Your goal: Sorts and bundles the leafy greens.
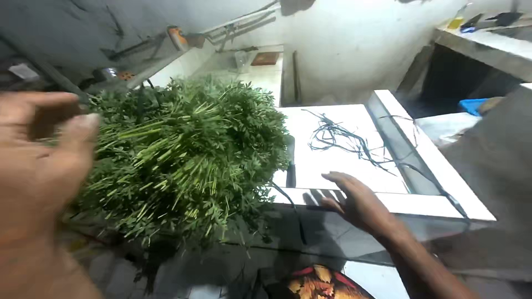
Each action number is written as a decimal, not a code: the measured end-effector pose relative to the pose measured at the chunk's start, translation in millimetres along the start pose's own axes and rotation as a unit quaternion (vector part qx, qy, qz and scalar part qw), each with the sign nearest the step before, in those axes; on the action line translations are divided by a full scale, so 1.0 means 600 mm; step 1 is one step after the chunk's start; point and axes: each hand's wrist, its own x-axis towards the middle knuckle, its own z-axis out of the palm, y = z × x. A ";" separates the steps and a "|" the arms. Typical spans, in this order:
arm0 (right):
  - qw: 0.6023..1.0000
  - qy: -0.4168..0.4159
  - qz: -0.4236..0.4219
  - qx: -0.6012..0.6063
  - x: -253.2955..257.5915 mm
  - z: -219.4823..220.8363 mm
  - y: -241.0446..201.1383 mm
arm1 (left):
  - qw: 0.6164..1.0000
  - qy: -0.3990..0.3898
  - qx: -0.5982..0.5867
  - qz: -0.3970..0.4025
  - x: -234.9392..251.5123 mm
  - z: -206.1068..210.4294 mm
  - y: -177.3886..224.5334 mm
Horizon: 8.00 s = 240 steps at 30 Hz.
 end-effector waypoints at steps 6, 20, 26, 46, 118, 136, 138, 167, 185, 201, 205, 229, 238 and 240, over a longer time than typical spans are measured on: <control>0.996 0.019 -0.053 0.065 -0.014 0.052 0.083 | 0.971 -0.104 0.167 -0.137 0.064 0.037 0.136; 0.998 0.022 -0.034 0.037 -0.014 0.064 0.077 | 0.901 -0.319 0.225 -0.189 0.115 0.153 0.076; 1.000 0.011 -0.004 0.021 -0.010 0.065 0.068 | 0.916 -0.331 0.174 -0.146 0.129 0.151 0.030; 0.947 0.039 -0.317 0.032 0.419 0.014 -0.242 | 0.978 0.195 -0.033 -0.068 -0.031 0.113 0.126; 0.727 -0.231 -0.242 0.600 0.447 -0.021 -0.061 | 0.936 0.109 -0.315 -0.116 0.177 0.301 0.305; 0.781 0.206 -0.067 0.585 0.460 -0.105 -0.012 | 0.857 -0.360 0.252 -0.270 0.127 0.186 0.061; 0.774 0.203 -0.078 0.595 0.458 -0.112 -0.011 | 0.862 -0.354 0.239 -0.273 0.129 0.178 0.030; 0.788 0.190 -0.090 0.579 0.447 -0.123 -0.004 | 0.840 -0.365 0.174 -0.363 0.120 0.213 -0.095; 0.805 0.227 -0.083 0.541 0.442 -0.130 0.009 | 0.903 -0.194 0.109 -0.369 0.244 0.106 -0.025; 0.862 0.262 -0.141 0.411 0.427 -0.144 -0.002 | 0.963 -0.167 0.179 -0.115 0.310 0.074 0.139; 0.893 0.280 -0.197 0.291 0.416 -0.164 -0.026 | 0.934 -0.280 0.218 -0.038 0.342 0.109 0.240; 0.886 0.059 0.026 0.459 0.426 -0.118 0.042 | 0.936 -0.058 -0.343 0.056 0.376 0.301 0.343; 0.830 0.081 0.031 0.552 0.405 -0.138 0.052 | 0.767 -0.050 -0.635 0.072 0.368 0.427 0.453; 0.812 0.087 0.032 0.576 0.399 -0.152 0.057 | 0.771 -0.031 -0.630 0.084 0.383 0.438 0.488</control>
